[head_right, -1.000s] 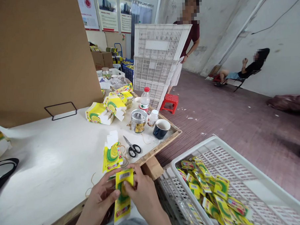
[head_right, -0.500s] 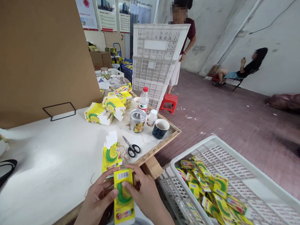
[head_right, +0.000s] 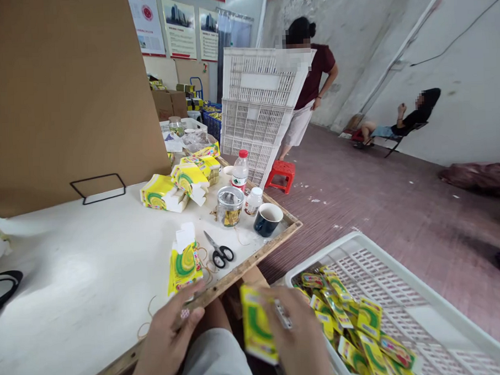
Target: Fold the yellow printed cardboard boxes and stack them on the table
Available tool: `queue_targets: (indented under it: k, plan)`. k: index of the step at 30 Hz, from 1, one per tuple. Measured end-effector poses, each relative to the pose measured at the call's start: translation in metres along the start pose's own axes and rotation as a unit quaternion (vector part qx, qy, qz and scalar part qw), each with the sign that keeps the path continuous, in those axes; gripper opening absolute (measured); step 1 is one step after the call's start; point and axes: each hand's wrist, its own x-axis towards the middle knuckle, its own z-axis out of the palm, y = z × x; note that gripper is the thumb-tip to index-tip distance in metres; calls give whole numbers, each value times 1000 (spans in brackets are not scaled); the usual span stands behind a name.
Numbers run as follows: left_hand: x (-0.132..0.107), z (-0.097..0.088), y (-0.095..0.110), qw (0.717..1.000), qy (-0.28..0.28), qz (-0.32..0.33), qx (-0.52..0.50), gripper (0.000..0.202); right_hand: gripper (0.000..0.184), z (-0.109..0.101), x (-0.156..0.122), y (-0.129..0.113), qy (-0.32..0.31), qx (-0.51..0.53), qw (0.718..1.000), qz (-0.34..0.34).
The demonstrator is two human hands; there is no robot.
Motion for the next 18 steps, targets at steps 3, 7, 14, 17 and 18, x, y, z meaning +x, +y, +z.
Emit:
queue_targets:
  k: [3, 7, 14, 17, 18]
  plan:
    - [13, -14, -35, 976, 65, 30, 204, 62, 51, -38, 7, 20, 157, -187, 970, 7]
    - [18, -20, -57, 950, 44, 94, 295, 33, 51, -15, 10, 18, 87, -61, 994, 37]
    - [-7, -15, -20, 943, 110, 254, 184, 34, 70, 103, 17, -29, -134, 343, 908, 201]
    - [-14, -10, -16, 968, 60, 228, 87, 37, 64, 110, 15, -32, -127, 431, 867, 216]
    - [-15, -9, -17, 982, 66, 176, 31, 37, 62, 110, 12, -31, -115, 446, 860, 217]
